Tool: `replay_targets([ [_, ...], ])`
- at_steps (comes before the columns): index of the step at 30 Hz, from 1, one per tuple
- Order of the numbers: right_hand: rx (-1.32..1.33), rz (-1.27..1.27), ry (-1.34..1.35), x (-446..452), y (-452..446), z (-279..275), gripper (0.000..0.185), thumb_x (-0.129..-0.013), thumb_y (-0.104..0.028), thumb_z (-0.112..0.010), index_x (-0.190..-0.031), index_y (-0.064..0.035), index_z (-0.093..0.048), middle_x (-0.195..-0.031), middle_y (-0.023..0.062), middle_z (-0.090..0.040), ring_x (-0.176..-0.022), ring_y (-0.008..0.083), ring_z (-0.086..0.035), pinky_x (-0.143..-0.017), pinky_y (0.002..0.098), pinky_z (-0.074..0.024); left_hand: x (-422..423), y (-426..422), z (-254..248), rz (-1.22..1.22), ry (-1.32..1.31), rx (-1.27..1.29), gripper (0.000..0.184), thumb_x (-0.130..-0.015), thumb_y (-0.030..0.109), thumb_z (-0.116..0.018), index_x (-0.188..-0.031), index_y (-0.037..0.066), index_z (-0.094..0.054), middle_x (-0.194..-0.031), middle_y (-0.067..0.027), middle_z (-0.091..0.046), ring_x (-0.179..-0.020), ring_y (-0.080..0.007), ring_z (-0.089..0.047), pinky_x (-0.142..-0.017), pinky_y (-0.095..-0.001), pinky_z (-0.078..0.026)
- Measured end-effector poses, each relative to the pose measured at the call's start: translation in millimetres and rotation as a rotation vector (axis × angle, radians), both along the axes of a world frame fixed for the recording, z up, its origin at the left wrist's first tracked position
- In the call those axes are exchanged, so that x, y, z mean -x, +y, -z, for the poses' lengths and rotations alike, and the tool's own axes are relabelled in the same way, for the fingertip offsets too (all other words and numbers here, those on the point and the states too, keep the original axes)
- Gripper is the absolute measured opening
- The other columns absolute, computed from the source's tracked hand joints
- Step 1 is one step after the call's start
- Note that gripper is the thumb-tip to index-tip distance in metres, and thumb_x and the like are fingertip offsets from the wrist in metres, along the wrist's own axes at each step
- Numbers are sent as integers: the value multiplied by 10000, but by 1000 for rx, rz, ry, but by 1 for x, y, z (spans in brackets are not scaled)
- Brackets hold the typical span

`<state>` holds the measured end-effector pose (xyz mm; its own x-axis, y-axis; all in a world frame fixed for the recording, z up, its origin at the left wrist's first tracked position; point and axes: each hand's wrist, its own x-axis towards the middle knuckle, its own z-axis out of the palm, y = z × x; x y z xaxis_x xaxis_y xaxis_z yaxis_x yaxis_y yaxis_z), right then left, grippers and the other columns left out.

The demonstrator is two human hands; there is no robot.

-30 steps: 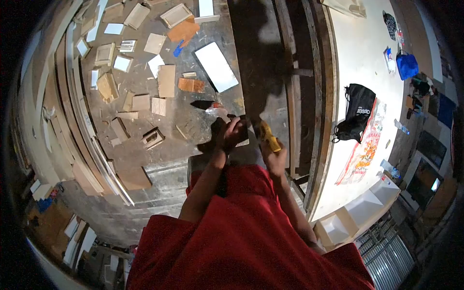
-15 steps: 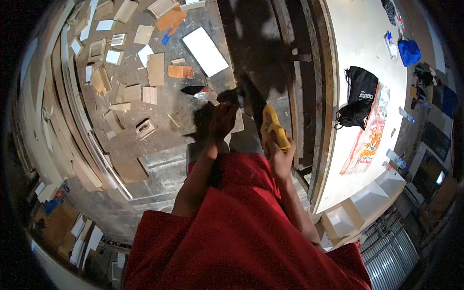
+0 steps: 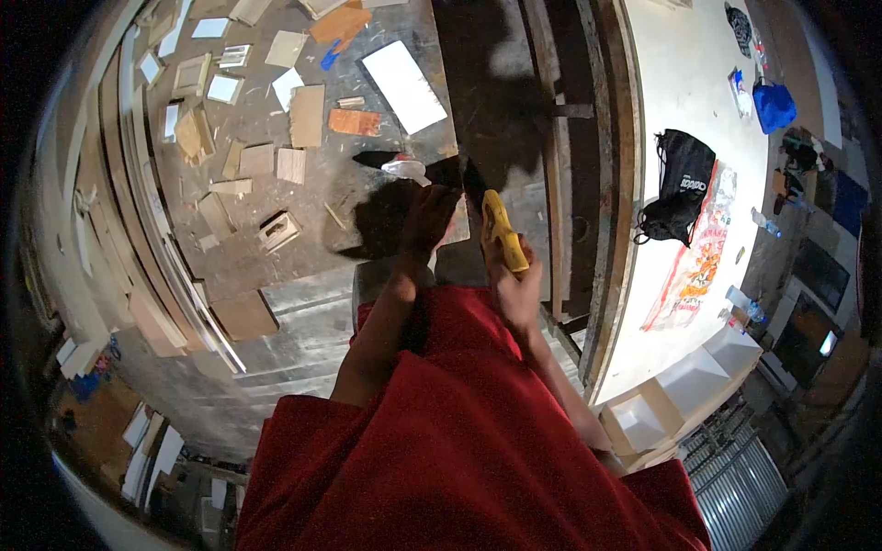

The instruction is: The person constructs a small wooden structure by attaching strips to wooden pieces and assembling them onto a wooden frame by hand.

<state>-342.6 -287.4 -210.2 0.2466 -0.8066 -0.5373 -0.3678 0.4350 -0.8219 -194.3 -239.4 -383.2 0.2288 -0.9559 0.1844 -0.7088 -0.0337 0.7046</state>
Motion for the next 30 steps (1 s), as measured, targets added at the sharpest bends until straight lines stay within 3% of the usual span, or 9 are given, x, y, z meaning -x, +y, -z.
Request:
replay_targets([
  [2,-33,9,16,-10,-9,-4,147,-864,20,-562,-1010,11,-551,-867,44,-580,-830,109,-529,-758,259,-438,4,7,20,-28,78,9,476,-712,-2,-650,-1182,54,-600,-1021,-123,-575,-1005,-323,-548,-870,-409,-464],
  [5,-16,-49,48,-8,-9,-5,172,-865,-5,-569,-1033,27,-565,-879,60,-615,-842,129,-564,-774,272,-456,18,20,73,-67,727,-304,301,-964,186,-573,-1231,47,-578,-1085,-99,-613,-992,-228,-600,-865,-348,-491],
  [8,3,-1,19,-7,-8,9,237,-860,-7,-572,-1090,49,-578,-944,92,-655,-899,151,-600,-808,293,-473,5,0,13,-18,445,72,486,-701,-34,-634,-1177,60,-600,-974,-146,-564,-932,-345,-538,-815,-426,-459],
  [9,86,-4,10,-6,-8,14,165,-931,-105,-617,-1055,3,-601,-821,-28,-568,-669,52,-475,-567,217,-373,-5,-7,-26,-21,226,74,447,-714,-30,-628,-1152,57,-600,-959,-148,-557,-923,-349,-534,-805,-432,-454],
  [13,64,37,0,8,-11,20,166,-917,-86,-620,-1061,-6,-599,-838,-24,-577,-667,56,-497,-566,218,-390,-5,-17,-56,-21,-45,-109,288,-765,-11,-599,-1050,33,-598,-920,-171,-537,-910,-369,-527,-798,-444,-442],
  [18,-108,246,-182,52,-1,10,331,-872,16,-557,-1204,16,-548,-991,48,-625,-814,118,-585,-684,252,-482,4,-17,-42,-158,140,-147,137,-854,3,-580,-986,-4,-617,-923,-194,-564,-897,-380,-548,-779,-434,-451],
  [20,-123,205,-203,61,-2,0,315,-865,28,-558,-1177,-2,-545,-961,23,-598,-769,88,-552,-612,215,-443,19,-6,20,-109,447,-27,148,-879,65,-601,-1002,-7,-642,-929,-193,-614,-852,-359,-597,-707,-398,-463],
  [25,-28,274,-99,88,-5,4,280,-840,36,-560,-1116,-9,-562,-877,-10,-573,-698,59,-518,-566,205,-405,7,-9,-94,-164,962,-275,162,-941,159,-640,-1016,16,-664,-756,43,-566,-680,-36,-485,-595,-229,-395],
  [30,22,215,-176,78,-9,-17,297,-826,67,-546,-1115,1,-562,-904,0,-575,-750,75,-530,-635,216,-432,1,-13,-130,-85,1112,-205,138,-968,112,-608,-1040,-4,-631,-715,30,-511,-616,-38,-443,-548,-214,-358],
])
